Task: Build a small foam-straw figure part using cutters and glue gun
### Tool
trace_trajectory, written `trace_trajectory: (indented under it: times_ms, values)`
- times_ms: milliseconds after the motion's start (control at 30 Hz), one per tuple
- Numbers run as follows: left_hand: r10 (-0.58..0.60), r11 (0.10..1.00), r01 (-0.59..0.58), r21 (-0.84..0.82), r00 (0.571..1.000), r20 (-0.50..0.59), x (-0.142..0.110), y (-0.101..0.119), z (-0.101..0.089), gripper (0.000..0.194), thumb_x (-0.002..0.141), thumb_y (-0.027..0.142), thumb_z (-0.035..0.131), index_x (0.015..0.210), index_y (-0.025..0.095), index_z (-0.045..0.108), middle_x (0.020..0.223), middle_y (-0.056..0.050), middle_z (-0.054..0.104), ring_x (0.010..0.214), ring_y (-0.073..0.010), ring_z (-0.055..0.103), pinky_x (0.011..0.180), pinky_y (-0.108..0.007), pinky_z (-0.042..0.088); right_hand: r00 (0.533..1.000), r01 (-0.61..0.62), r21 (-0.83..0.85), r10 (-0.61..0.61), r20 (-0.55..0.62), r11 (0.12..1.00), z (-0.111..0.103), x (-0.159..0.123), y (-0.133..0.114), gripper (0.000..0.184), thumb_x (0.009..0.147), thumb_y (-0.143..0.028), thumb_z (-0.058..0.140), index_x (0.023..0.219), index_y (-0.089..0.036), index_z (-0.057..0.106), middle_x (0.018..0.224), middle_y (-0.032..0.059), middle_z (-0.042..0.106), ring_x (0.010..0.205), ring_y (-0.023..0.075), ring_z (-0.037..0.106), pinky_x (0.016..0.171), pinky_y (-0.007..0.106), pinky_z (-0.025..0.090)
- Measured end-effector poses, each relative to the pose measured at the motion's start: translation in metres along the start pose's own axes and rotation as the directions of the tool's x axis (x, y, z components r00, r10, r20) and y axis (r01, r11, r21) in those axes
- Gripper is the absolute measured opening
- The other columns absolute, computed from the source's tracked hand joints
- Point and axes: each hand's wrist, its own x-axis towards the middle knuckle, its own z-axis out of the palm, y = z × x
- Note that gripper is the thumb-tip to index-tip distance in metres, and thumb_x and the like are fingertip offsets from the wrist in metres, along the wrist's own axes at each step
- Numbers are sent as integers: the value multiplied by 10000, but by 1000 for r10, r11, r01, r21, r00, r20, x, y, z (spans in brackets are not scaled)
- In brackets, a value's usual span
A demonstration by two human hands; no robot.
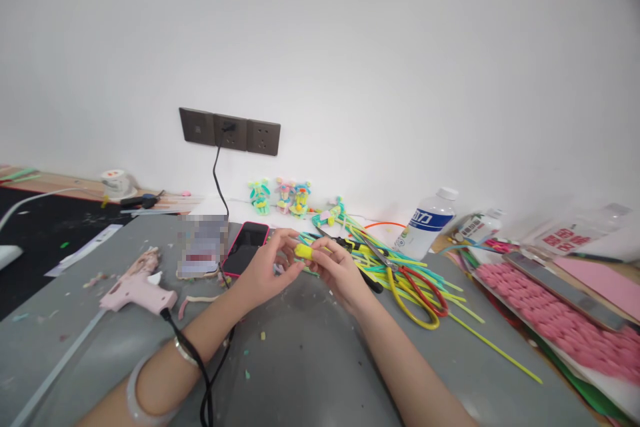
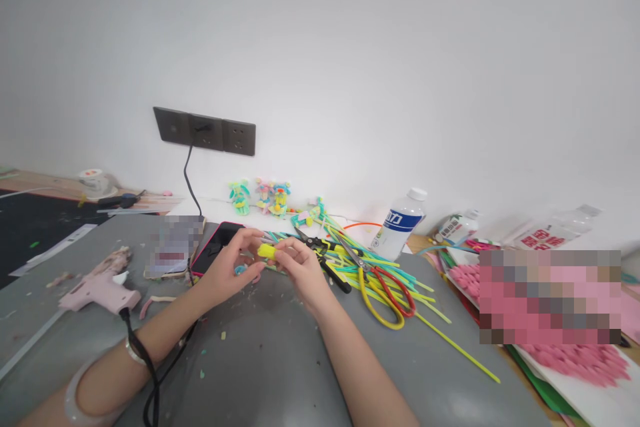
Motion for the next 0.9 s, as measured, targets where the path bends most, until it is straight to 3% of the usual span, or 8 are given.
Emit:
trace_trajectory:
  times_ms: [133, 233, 433, 600, 900]
  values:
    - [91, 988, -94, 123, 995, 29, 1, -2, -1, 521, 879, 355, 612, 1355, 227, 440, 1283, -145, 572, 1193, -281, 545, 976, -418, 477, 992, -113, 128, 105, 65, 985, 6, -2, 3, 371, 665, -478, 802, 826, -223, 587, 746, -9, 597, 636, 133, 538, 640, 264, 454]
    - [164, 971, -172, 165, 985, 58, 1, -3, -2, 491, 901, 373, 578, 1363, 233, 488, 1367, -140, 541, 1293, -296, 470, 1100, -462, 360, 976, -172, 152, 148, 158, 973, 11, -4, 8, 335, 669, -431, 821, 817, -222, 606, 725, -25, 566, 642, 122, 525, 659, 250, 452]
    - [218, 954, -244, 174, 963, 158, -1, -1, -4, 387, 907, 359, 570, 1279, 269, 624, 1406, -114, 525, 1289, -297, 481, 1098, -450, 365, 935, -245, 130, 199, 295, 961, 15, -6, 16, 427, 619, -449, 859, 930, -216, 683, 868, 16, 639, 759, 141, 570, 711, 254, 453]
    - [221, 949, -259, 180, 953, 206, -1, 1, -3, 309, 935, 372, 521, 1148, 268, 719, 1393, -100, 558, 1259, -299, 502, 1086, -461, 368, 944, -230, 133, 188, 272, 964, 13, -6, 19, 402, 621, -463, 860, 886, -214, 688, 777, -2, 605, 684, 123, 537, 662, 251, 448]
    - [251, 945, -287, 156, 944, 215, -1, 0, -1, 369, 991, 349, 407, 1154, 253, 724, 1281, -95, 633, 1226, -249, 529, 1052, -394, 398, 941, -241, 162, 190, 281, 957, 14, -7, 22, 300, 710, -405, 813, 892, -213, 672, 811, 4, 607, 686, 123, 553, 682, 275, 462]
